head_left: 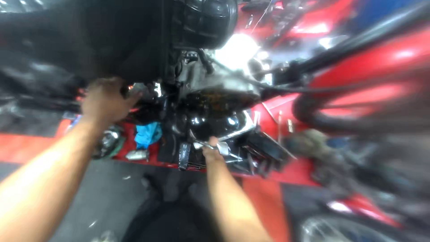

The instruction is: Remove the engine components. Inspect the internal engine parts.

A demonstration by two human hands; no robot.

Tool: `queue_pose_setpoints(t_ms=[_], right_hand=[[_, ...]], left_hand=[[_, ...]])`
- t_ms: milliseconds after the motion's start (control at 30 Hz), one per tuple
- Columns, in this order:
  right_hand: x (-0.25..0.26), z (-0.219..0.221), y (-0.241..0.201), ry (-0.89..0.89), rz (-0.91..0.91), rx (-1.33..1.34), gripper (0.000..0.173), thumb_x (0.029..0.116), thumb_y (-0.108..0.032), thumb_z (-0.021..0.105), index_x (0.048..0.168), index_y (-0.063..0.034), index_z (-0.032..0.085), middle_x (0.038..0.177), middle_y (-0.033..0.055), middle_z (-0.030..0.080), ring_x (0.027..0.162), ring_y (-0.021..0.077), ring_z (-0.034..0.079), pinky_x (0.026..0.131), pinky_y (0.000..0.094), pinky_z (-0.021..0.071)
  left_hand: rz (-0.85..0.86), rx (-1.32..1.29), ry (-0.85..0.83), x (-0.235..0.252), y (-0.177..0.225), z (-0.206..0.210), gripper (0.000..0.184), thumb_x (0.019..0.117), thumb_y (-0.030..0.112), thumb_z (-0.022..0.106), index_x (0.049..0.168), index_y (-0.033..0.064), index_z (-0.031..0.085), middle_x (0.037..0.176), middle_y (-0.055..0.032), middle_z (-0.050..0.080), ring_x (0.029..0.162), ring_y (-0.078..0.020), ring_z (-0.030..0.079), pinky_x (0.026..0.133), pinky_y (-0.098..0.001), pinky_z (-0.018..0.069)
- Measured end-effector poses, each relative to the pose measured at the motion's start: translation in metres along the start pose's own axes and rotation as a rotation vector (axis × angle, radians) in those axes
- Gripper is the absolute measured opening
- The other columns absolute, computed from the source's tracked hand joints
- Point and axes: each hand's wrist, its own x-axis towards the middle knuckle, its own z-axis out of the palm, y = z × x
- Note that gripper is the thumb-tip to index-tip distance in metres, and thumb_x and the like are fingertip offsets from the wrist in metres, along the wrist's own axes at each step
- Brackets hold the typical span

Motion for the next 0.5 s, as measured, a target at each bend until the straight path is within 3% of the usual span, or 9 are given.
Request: queue_pose_setpoints(t_ms=[100, 167, 267, 333, 500], right_hand=[[0.003, -0.004, 0.002, -0.087, 0.055, 0.190, 0.046, 0.0978, -0.031, 0.067, 0.134, -0.0058, 0.052, 0.122, 0.0186, 0.058, 0.104, 0.0298, 0.059, 0.082, 0.0535, 0.0528], [0.005, -0.016, 0.000, -0.180, 0.078, 0.280, 0.045, 0.0975, -0.027, 0.068, 0.135, -0.0061, 0.054, 0.127, 0.0192, 0.061, 0.108, 0.0315, 0.063, 0.084, 0.0552, 0.0566], [0.010, -0.028, 0.000, -0.191, 0.042, 0.274, 0.026, 0.0930, -0.014, 0.068, 0.115, -0.0051, 0.058, 0.107, 0.0140, 0.061, 0.092, 0.0251, 0.061, 0.073, 0.0481, 0.0560], [0.013, -0.028, 0.004, -0.145, 0.037, 0.290, 0.019, 0.0918, -0.013, 0.069, 0.107, -0.0071, 0.059, 0.098, 0.0111, 0.060, 0.084, 0.0223, 0.059, 0.067, 0.0447, 0.0537], [0.007, -0.018, 0.014, -0.076, 0.050, 0.508, 0.015, 0.0954, -0.016, 0.067, 0.106, -0.0102, 0.058, 0.094, 0.0082, 0.059, 0.082, 0.0200, 0.059, 0.068, 0.0435, 0.0532]], left_hand=[[-0.008, 0.008, -0.014, -0.001, 0.001, 0.000, 0.077, 0.0930, 0.078, 0.048, 0.123, 0.0101, 0.068, 0.127, -0.0219, 0.066, 0.129, -0.0436, 0.057, 0.105, -0.0686, 0.0444], [-0.009, 0.018, -0.018, -0.001, 0.001, -0.001, 0.077, 0.0928, 0.078, 0.046, 0.123, 0.0102, 0.068, 0.127, -0.0224, 0.066, 0.128, -0.0441, 0.058, 0.103, -0.0689, 0.0451], [-0.018, -0.001, -0.030, -0.003, 0.002, -0.004, 0.076, 0.0934, 0.076, 0.048, 0.126, 0.0102, 0.068, 0.129, -0.0224, 0.065, 0.130, -0.0440, 0.057, 0.104, -0.0696, 0.0442], [-0.015, -0.007, -0.024, -0.003, 0.001, -0.002, 0.076, 0.0934, 0.077, 0.048, 0.127, 0.0112, 0.067, 0.130, -0.0216, 0.065, 0.130, -0.0435, 0.057, 0.104, -0.0694, 0.0441], [-0.029, -0.005, -0.016, -0.003, 0.002, -0.001, 0.078, 0.0919, 0.078, 0.049, 0.127, 0.0118, 0.067, 0.128, -0.0218, 0.065, 0.129, -0.0439, 0.057, 0.102, -0.0699, 0.0454]])
